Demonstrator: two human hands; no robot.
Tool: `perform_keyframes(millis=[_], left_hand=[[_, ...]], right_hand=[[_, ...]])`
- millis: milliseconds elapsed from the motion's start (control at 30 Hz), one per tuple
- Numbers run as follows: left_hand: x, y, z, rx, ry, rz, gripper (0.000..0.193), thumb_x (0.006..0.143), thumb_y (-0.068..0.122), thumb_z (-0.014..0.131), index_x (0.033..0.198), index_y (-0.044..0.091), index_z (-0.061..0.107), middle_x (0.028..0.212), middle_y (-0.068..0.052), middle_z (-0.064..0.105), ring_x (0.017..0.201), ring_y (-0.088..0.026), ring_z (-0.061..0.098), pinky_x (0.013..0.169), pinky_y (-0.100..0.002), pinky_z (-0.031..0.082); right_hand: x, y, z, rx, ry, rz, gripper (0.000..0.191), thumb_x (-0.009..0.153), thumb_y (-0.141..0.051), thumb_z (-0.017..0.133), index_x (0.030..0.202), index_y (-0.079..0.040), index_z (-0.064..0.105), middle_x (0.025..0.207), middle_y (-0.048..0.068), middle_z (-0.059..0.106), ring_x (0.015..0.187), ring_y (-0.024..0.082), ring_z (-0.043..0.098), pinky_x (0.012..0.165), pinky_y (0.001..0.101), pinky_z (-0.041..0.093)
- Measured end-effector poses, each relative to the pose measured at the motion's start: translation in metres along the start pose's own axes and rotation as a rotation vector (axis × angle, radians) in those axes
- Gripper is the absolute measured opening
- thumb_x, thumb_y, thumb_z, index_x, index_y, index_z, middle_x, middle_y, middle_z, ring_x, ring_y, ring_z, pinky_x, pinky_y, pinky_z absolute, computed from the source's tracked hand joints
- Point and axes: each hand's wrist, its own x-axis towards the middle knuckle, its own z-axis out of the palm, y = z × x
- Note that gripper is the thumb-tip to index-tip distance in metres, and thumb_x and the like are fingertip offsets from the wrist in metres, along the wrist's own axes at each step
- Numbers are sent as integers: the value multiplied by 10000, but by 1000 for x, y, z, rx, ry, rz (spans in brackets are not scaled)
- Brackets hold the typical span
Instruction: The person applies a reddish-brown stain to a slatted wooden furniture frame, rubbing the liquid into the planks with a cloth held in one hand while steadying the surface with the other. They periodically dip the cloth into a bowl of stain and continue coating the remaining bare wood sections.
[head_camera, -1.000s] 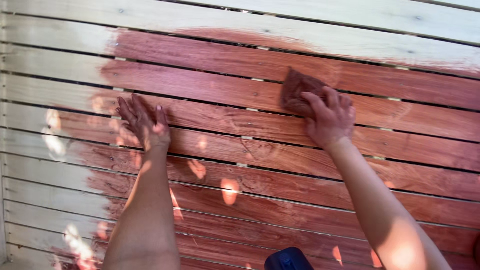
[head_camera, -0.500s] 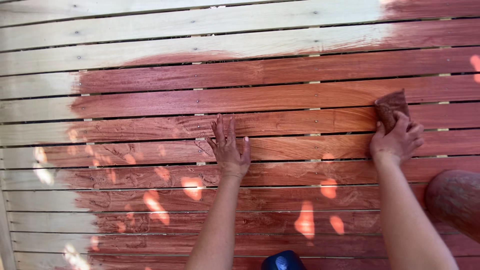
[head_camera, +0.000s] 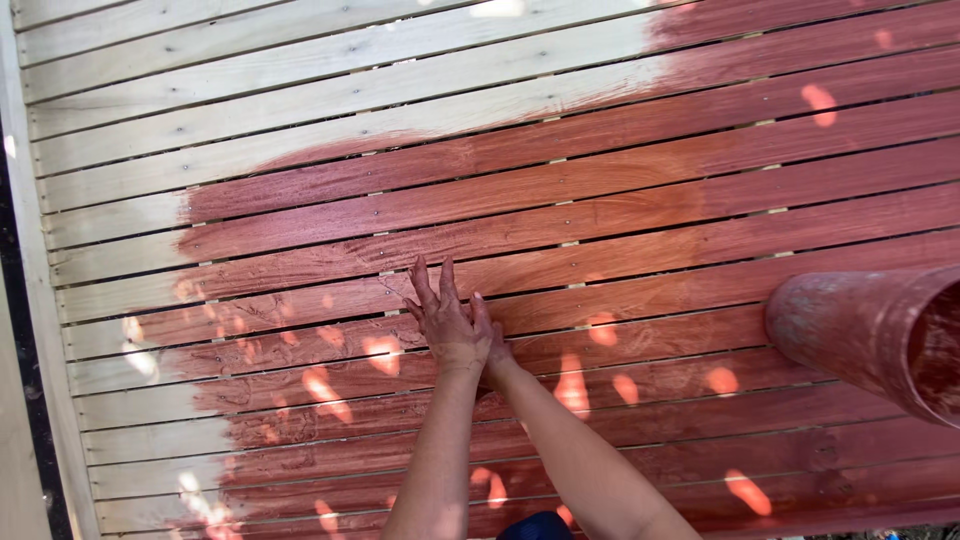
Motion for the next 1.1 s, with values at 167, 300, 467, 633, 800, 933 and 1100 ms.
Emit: perform_keyframes(millis=[167, 300, 467, 633, 800, 933, 1100], left_hand=[[-27, 50, -10, 14, 17, -38, 712, 868, 184, 639, 1544, 177, 414, 1692, -136, 170, 1576, -394, 130, 1203, -690, 71], [-64, 114, 9, -62, -35, -55, 671, 865, 174, 643, 1511, 173, 463, 1696, -115, 213, 1578, -355, 188, 1225, -685, 81], [-117, 213, 65, -202, -141, -50, 665, 871, 213, 651, 1511, 167, 475, 1653, -112, 277, 1539, -338, 267, 1212, -655, 172], [-171, 313, 123, -393, -240, 95, 813, 934, 358, 728, 1527, -39, 338, 1579, -281, 338, 1496, -435, 281, 1196, -496, 297], [-210, 388, 160, -404, -606, -494, 747, 753, 400, 856, 1297, -1, 536, 1295, -217, 646, 1197, -358, 630, 1011, -414, 490], [-213, 407, 162, -638, -506, -780, 470, 786, 242, 769, 1177, 43, 601, 1092, -153, 746, 975, -312, 736, 864, -418, 563], [-197, 417, 152, -751, -360, -771, 407, 751, 127, 689, 1141, 11, 671, 988, -187, 733, 844, -300, 705, 772, -429, 548]], right_hand=[[-82, 30, -23, 1100, 85, 210, 556, 993, -207, 629, 1516, -62, 508, 1348, 138, 652, 1116, 237, 618, 875, 357, 536], [-174, 88, -112, 1251, 433, 241, 551, 927, -104, 597, 1467, -149, 497, 1326, 46, 648, 1132, 179, 656, 870, 339, 583], [-308, 161, -247, 1266, 607, 274, 505, 910, -161, 549, 1407, -205, 472, 1250, 56, 640, 1070, 243, 653, 759, 409, 579], [-403, 226, -324, 1655, 518, -70, 445, 998, -316, 563, 1399, -122, 556, 1290, 104, 677, 1059, 284, 683, 704, 400, 586], [-428, 274, -350, 1803, 502, -201, 397, 1045, -316, 601, 1305, -16, 581, 1316, 134, 643, 1129, 288, 672, 982, 458, 537], [-422, 265, -347, 1810, 579, -181, 407, 962, -297, 590, 1252, -12, 600, 1225, 130, 681, 1088, 317, 683, 939, 506, 535], [-420, 235, -354, 1773, 613, -118, 442, 907, -276, 569, 1265, -18, 606, 1225, 145, 695, 1053, 310, 691, 906, 498, 523]])
